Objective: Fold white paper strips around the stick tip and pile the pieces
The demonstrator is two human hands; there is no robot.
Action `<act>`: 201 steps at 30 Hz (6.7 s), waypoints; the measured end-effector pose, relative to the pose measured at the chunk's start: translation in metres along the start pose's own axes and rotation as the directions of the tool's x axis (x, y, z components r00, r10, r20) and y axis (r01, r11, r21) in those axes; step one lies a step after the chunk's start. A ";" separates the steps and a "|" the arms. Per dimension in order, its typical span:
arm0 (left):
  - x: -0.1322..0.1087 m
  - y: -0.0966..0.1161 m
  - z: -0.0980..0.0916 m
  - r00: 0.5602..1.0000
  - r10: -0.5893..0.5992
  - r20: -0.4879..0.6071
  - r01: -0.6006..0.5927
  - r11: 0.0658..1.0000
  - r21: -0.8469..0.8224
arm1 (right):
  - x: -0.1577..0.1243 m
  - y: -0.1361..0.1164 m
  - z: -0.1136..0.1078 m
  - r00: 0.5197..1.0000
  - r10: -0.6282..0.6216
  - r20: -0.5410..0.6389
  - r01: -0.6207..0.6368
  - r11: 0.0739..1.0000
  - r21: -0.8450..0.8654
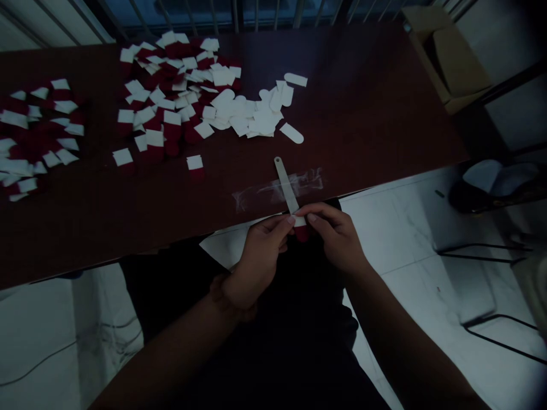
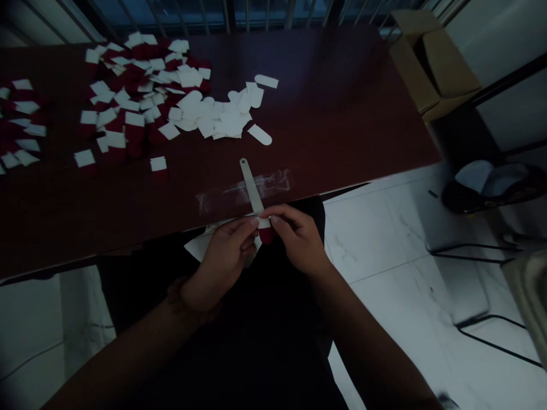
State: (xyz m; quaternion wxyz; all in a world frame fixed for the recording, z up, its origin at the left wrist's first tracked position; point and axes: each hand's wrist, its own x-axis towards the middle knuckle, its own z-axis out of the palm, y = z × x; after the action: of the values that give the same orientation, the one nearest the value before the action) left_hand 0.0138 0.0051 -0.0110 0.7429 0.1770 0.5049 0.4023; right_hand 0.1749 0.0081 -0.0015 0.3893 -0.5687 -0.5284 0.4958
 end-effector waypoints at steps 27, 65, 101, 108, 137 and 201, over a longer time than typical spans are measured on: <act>-0.008 0.006 -0.008 0.991 0.055 0.126 -0.086 0.963 0.257 | -0.018 -0.006 0.004 0.971 0.238 -0.029 -0.236 0.970 0.065; -0.013 0.001 -0.008 0.977 0.159 0.141 -0.199 0.917 0.346 | -0.030 -0.016 0.007 0.966 0.235 0.108 -0.243 0.968 0.065; 0.000 0.002 -0.005 0.983 0.175 0.046 -0.181 0.928 0.326 | -0.002 -0.013 0.005 0.964 0.265 0.014 -0.265 0.955 0.132; 0.004 0.002 -0.004 0.989 0.146 0.012 -0.143 0.946 0.292 | 0.005 -0.013 0.011 0.958 0.286 -0.004 -0.282 0.945 0.167; -0.103 0.085 -0.095 0.816 0.577 0.025 -0.478 0.650 0.591 | 0.004 -0.140 0.077 0.881 -0.448 0.149 0.472 0.845 -0.250; -0.085 0.133 -0.264 0.242 0.962 -0.129 0.172 0.088 0.981 | 0.064 -0.063 0.147 0.865 -0.466 0.187 0.477 0.644 -0.598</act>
State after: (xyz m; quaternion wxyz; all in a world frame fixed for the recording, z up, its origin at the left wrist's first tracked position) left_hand -0.2916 -0.0169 0.0166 -0.0935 0.5024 0.8094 0.2892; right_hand 0.0148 0.0683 0.0195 0.2888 -0.5034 -0.7948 0.1775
